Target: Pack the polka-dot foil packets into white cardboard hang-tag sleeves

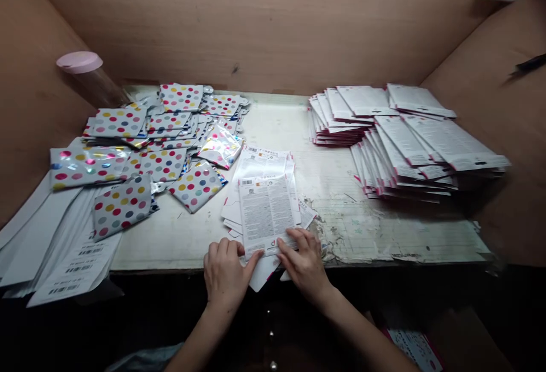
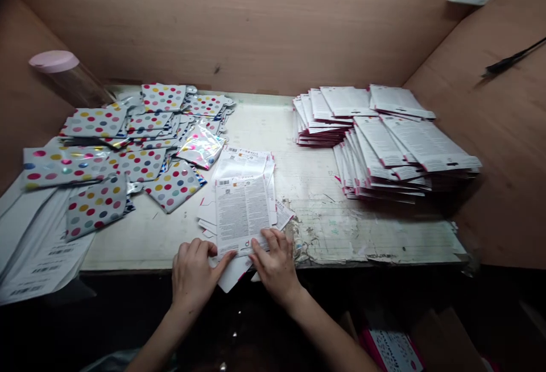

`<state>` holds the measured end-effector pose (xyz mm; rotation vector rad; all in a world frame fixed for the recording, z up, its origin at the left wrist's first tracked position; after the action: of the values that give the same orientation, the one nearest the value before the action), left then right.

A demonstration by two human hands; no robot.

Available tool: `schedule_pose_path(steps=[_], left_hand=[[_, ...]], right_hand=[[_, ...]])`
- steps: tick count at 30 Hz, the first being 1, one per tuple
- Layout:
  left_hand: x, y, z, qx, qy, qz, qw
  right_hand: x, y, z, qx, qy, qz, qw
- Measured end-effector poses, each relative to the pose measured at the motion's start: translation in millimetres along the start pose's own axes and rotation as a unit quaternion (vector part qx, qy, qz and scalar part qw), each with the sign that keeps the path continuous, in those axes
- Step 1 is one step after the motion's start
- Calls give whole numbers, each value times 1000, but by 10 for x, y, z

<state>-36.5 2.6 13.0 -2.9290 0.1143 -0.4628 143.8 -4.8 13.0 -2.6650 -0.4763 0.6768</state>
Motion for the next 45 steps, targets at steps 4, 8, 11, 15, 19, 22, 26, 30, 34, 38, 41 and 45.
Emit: schedule_pose_path(steps=[4,8,11,15,19,22,26,30,34,38,41,45], left_hand=[[86,-115,-25,-76,176,6,982],[393,-142,-215,-127,389,62,910],[291,-153,-316,-100,392,69,912],[-327,-220,-313,38,208,-50,976],[-467,-282,-241,91,139,-36,985],[-427,-266,-206,108,127,-10,986],[-579,-229,-155,124,115,-37,985],[-748,-262,-120,131,142,-52,980],[-617,-342,-5,78,169,-34,982],[-459,-505,41,71,110,-79,988],[-461,-710,79,52,89,-107,989],[-524,-875,135,24,105,-90,990]], right_hand=[[-148,-67,-57,3,-26,-34,999],[-247,-196,-362,67,0,-99,993],[146,-370,-943,153,33,-104,982],[1452,-918,-1909,270,233,55,933],[2624,-1694,-2328,179,300,172,921],[2773,-1996,-2212,129,287,189,930],[2014,-1784,-1560,108,175,67,976],[1213,-1121,-676,0,28,7,1000],[903,-684,-55,-56,-49,98,992],[637,-517,193,-31,-61,139,988],[447,-469,223,-44,-74,114,990],[723,-861,-152,0,-6,142,990]])
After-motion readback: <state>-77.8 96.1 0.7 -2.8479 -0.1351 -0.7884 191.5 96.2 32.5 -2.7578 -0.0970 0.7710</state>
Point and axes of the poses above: each hand's wrist, its own y-axis away from the middle knuckle, its own z-axis out of the palm, x = y × z, the point moved 7 cm from there along -y, towards the middle knuckle, and after that the axes turned 6 degrees about z, right-handed, at the moved point
